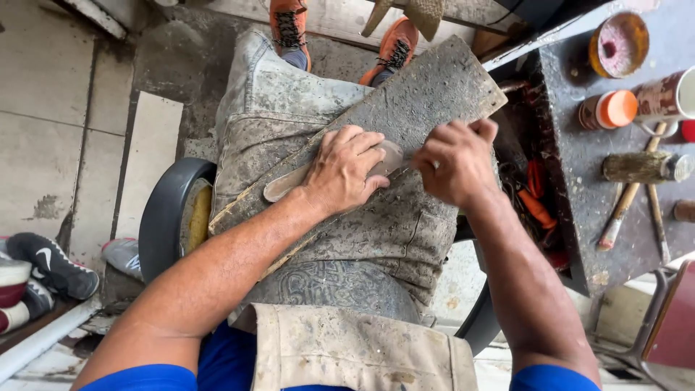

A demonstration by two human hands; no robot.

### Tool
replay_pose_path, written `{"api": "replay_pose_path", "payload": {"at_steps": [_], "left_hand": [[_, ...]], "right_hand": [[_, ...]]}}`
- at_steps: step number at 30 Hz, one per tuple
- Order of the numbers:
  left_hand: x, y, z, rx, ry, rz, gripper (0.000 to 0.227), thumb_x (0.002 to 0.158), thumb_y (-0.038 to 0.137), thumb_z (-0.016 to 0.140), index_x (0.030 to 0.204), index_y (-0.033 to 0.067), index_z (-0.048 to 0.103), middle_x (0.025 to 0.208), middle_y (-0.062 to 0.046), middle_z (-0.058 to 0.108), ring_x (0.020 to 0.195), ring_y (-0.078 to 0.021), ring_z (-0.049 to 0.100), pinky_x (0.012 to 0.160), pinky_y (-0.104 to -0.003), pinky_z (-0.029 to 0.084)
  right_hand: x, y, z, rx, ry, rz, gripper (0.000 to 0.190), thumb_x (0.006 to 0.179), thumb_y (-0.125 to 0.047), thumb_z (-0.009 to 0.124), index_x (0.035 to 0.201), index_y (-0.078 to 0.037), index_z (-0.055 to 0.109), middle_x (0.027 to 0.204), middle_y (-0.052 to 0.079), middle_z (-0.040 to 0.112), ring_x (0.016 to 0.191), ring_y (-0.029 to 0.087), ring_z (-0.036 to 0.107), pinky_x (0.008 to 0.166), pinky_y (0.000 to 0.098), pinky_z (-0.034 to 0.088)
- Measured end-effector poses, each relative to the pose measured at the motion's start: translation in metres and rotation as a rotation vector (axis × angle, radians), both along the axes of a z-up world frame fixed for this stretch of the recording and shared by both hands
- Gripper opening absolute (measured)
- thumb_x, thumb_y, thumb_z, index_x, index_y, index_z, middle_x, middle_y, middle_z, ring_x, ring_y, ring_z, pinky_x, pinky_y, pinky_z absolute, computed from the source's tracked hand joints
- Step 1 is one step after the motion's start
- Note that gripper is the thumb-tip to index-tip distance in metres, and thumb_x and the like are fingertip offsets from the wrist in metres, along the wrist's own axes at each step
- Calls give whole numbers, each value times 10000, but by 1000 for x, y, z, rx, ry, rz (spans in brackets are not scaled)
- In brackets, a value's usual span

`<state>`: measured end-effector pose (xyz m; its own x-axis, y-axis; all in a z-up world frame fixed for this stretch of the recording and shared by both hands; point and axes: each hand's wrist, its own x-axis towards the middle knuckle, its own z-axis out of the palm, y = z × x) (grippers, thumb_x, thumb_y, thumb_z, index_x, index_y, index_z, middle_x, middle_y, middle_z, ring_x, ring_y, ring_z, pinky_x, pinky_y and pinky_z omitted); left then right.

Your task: The person retrieves a knife from a drawer and uses it to scrape and smooth the surface of a shoe insole resting on a wooden board. The person holds the insole steady with one hand while working the tool across the material with the other.

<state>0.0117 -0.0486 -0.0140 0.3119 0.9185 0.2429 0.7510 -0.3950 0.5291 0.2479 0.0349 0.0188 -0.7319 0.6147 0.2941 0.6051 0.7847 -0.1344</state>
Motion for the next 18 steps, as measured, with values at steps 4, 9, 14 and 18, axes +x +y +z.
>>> {"api": "replay_pose_path", "payload": {"at_steps": [4,9,14,18], "left_hand": [[0,5,2,15,14,-23,556,987,630,538,1112,122,727,1226,-94,653,1204,-252,534,951,-438,460],[-3,-2,-6,-7,-33,1,668,944,726,471,1117,134,728,1238,-87,644,1196,-243,529,957,-432,449],[-2,3,-19,49,-91,-33,638,925,713,495,1084,138,720,1295,-75,605,1200,-265,520,974,-452,444],[-3,4,-25,-44,-121,-32,648,804,550,799,1234,100,617,1210,-163,574,1179,-364,552,1004,-496,461]], "right_hand": [[-6,-2,-9,44,115,-43,219,924,-294,759,774,-218,618,815,-7,577,783,246,563,857,452,335],[-5,-16,-3,42,55,-41,200,862,-238,752,709,-211,626,771,-20,593,772,236,576,848,461,330],[-3,-34,-9,63,60,-126,214,923,-212,742,752,-197,615,813,4,585,816,250,572,866,463,328],[12,-62,0,-313,130,-192,133,831,-299,814,808,-237,698,779,-42,666,797,177,670,852,390,418]]}}
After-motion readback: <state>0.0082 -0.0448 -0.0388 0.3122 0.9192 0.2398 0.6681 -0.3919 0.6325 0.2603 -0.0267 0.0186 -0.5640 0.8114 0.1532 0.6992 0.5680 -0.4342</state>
